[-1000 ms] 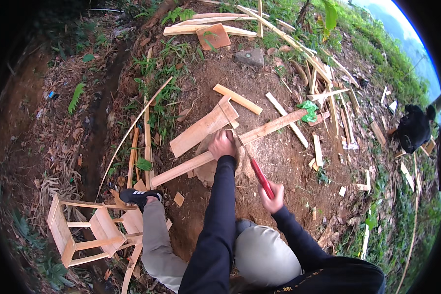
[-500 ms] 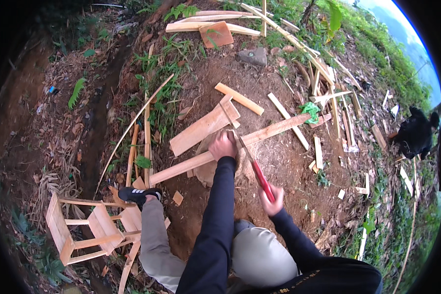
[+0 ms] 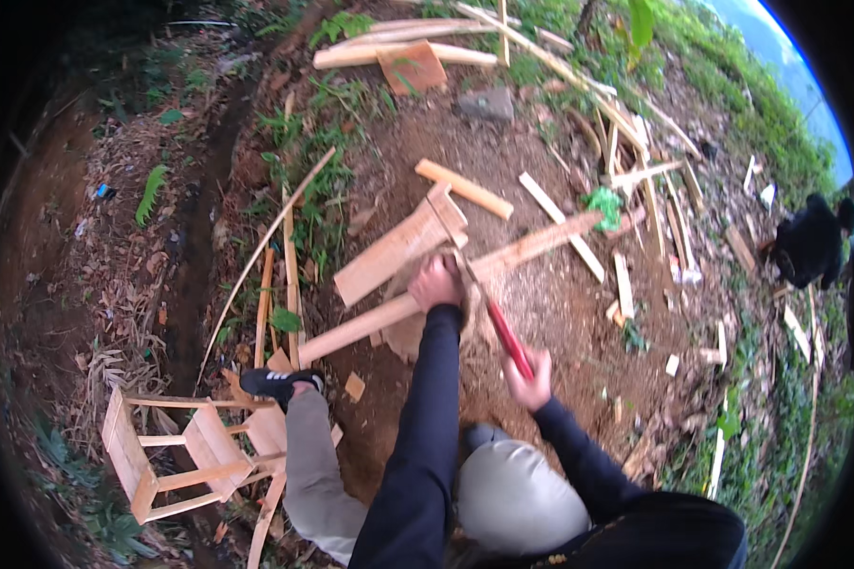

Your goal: The person uses a red hand saw to cut a piece of light-colored wood resting on a wooden stump. They hold the wood steady with their left hand while sawing with their right hand. The task is performed outdoors on a dirt ground scattered with wood scraps.

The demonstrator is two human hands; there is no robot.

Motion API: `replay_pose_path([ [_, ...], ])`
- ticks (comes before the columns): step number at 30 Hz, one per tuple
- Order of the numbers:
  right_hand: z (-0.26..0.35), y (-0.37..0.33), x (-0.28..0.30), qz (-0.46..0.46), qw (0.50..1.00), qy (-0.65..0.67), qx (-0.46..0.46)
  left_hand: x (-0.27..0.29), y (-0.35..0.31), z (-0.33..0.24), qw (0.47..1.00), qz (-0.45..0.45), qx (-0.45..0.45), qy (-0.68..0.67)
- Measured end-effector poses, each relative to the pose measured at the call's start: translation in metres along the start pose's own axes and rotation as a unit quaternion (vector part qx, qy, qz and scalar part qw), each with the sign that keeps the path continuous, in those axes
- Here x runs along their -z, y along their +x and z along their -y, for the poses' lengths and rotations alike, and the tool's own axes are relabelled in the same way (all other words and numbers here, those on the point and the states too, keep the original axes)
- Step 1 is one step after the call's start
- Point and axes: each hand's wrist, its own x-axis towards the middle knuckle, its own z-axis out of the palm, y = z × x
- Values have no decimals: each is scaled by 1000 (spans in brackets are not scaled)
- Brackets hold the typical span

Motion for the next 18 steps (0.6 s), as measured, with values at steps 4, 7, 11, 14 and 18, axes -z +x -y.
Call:
replay_pose_path([
  [4, 15, 22, -14, 40, 998, -19, 33, 8, 1, 14, 1000, 21, 17, -3],
  [7, 36, -27, 10, 45, 998, -44, 22, 12, 1, 15, 999, 1, 36, -17],
  [11, 32, 32, -16, 17, 995, -70, 65, 7, 2, 4, 999, -13, -4, -35],
  [14, 12, 10, -15, 8, 994, -72, 86, 12, 1, 13, 998, 22, 40, -44],
  [18, 26, -25, 3, 23, 999, -28, 40, 7, 9, 25, 999, -6, -1, -45],
])
